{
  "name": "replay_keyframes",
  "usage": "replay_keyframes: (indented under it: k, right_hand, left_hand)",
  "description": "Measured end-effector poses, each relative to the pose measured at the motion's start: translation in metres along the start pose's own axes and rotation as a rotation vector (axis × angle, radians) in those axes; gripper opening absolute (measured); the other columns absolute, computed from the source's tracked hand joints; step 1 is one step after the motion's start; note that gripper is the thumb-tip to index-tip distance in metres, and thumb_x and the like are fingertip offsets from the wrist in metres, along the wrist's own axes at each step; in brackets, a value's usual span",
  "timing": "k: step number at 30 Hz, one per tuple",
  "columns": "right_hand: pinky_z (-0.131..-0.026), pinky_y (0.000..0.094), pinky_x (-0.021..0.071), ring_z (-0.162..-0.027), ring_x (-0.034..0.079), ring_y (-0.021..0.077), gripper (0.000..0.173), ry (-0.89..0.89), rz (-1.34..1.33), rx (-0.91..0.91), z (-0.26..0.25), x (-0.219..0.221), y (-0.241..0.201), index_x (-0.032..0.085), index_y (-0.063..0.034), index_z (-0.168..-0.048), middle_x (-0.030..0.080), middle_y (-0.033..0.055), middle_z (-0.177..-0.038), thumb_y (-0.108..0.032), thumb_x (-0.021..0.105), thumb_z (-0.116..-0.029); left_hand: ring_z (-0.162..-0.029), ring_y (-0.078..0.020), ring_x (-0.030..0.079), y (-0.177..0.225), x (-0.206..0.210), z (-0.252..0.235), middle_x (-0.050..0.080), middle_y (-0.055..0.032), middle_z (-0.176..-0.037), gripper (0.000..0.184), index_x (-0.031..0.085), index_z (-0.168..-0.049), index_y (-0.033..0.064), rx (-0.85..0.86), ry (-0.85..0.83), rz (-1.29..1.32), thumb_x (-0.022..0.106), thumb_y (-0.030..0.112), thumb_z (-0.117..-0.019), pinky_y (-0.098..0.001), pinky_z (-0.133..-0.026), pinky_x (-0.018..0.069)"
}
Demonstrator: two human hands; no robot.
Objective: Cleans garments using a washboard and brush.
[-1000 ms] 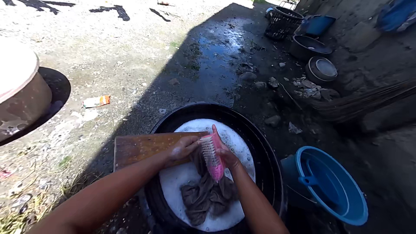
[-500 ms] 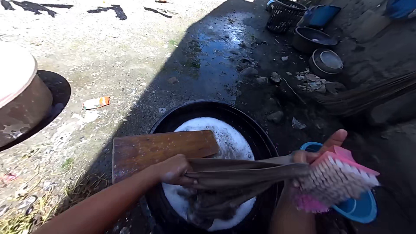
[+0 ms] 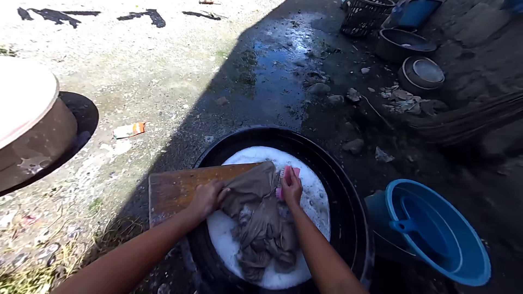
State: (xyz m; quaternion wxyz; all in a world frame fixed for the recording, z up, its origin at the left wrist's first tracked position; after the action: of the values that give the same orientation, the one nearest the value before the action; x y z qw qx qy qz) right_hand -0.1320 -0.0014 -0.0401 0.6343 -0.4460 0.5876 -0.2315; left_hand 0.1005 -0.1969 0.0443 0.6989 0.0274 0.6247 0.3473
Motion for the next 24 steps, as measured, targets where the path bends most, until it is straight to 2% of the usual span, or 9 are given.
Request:
replay_keyframes:
  k: [2,5,8,10,13,15,18,21,24]
  right_hand:
    - [-0.106,0.061,0.0442,-0.128,0.054,0.0547,0.047,0.078,0.142,-0.067,-0.014,-0.033,0.008,0.064,-0.0018,-0.138,0.05,0.0391,-0.143,-0.016,0.072,-0.0938]
    - [-0.109,0.0628,0.0402,-0.135,0.048,0.0544,0.044,0.167,0.281,0.087,-0.006,-0.066,0.059,0.064,-0.004,-0.138,0.045,0.0376,-0.149,-0.02,0.069,-0.0975]
    - [-0.116,0.0595,0.0331,-0.141,0.045,0.0477,0.047,-0.018,0.193,0.3,0.026,-0.042,0.068,0.045,0.0084,-0.149,0.046,0.0349,-0.15,-0.017,0.045,-0.1096]
    - [-0.118,0.0536,0.0366,-0.14,0.05,0.0385,0.046,-0.171,0.261,0.149,0.033,-0.008,0.017,0.05,0.0034,-0.148,0.052,0.0266,-0.148,-0.019,0.045,-0.1082]
    - [-0.091,0.062,0.055,-0.11,0.067,0.0496,0.035,-0.134,0.094,-0.409,0.062,0.044,-0.091,0.076,-0.0033,-0.12,0.065,0.0333,-0.127,-0.016,0.074,-0.0878]
    - [-0.091,0.0609,0.056,-0.114,0.066,0.0503,0.033,-0.377,-0.004,-0.502,0.112,0.076,-0.142,0.079,-0.0104,-0.119,0.059,0.0331,-0.137,-0.019,0.077,-0.0865]
    - [-0.107,0.0571,0.0458,-0.133,0.053,0.0464,0.042,-0.723,0.174,-0.248,0.101,0.096,-0.137,0.069,-0.0128,-0.135,0.044,0.0282,-0.155,-0.011,0.068,-0.0937]
    - [-0.113,0.0542,0.0423,-0.136,0.053,0.0415,0.041,-0.576,0.36,0.02,0.01,0.08,-0.067,0.061,-0.0072,-0.142,0.052,0.0275,-0.148,-0.023,0.058,-0.1041]
    - [-0.11,0.056,0.0436,-0.134,0.054,0.0424,0.045,-0.582,0.417,0.056,0.012,0.083,-0.067,0.061,-0.0091,-0.143,0.05,0.0269,-0.15,-0.033,0.056,-0.1055]
  left_hand:
    - [-0.118,-0.0486,0.058,-0.005,-0.008,0.012,0.064,-0.0299,-0.119,0.043,0.071,-0.109,-0.0082,-0.027,0.08,-0.033,0.054,0.032,-0.1059,-0.0643,-0.094,0.0426]
    - [-0.119,-0.0493,0.057,-0.017,-0.01,0.028,0.064,-0.0295,-0.118,0.048,0.072,-0.105,-0.0069,-0.085,0.098,-0.082,0.053,0.037,-0.1058,-0.0651,-0.091,0.0426]
    - [-0.123,-0.0466,0.056,-0.019,-0.003,0.028,0.063,-0.0273,-0.124,0.048,0.071,-0.112,-0.005,-0.15,-0.015,-0.162,0.044,0.035,-0.1091,-0.0621,-0.092,0.0434]
    - [-0.13,-0.0438,0.051,-0.019,0.001,0.024,0.059,-0.0246,-0.131,0.05,0.068,-0.119,-0.0024,-0.214,-0.134,-0.227,0.036,0.036,-0.1113,-0.0597,-0.096,0.0433]
    - [-0.133,-0.0445,0.049,-0.017,0.004,0.019,0.057,-0.0259,-0.136,0.049,0.066,-0.122,-0.004,-0.234,-0.183,-0.265,0.035,0.032,-0.1117,-0.0593,-0.096,0.0439]
    - [-0.134,-0.045,0.049,-0.017,0.006,0.019,0.057,-0.0261,-0.138,0.046,0.066,-0.123,-0.0049,-0.235,-0.191,-0.276,0.036,0.028,-0.1107,-0.0595,-0.095,0.0444]
    - [-0.137,-0.0462,0.048,-0.016,0.004,0.022,0.056,-0.0261,-0.141,0.042,0.066,-0.122,-0.0058,-0.228,-0.181,-0.274,0.04,0.025,-0.1092,-0.0614,-0.098,0.0445]
    - [-0.138,-0.045,0.047,-0.017,0.005,0.023,0.056,-0.0266,-0.14,0.043,0.065,-0.122,-0.0066,-0.225,-0.181,-0.281,0.038,0.024,-0.1098,-0.0602,-0.097,0.0448]
    - [-0.138,-0.0442,0.046,-0.019,0.009,0.022,0.056,-0.0257,-0.14,0.044,0.064,-0.124,-0.0061,-0.254,-0.237,-0.282,0.036,0.025,-0.111,-0.0588,-0.098,0.0445]
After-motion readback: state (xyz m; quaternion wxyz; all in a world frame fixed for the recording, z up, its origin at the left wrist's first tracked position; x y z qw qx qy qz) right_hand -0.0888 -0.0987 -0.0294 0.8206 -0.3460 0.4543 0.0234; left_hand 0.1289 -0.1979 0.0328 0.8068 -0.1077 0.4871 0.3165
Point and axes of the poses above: each hand's wrist, its own z-axis away from the middle knuckle, its own x-axis out of the palm, y = z × x, the point moved 9 cm from there along -z, towards the middle knuckle
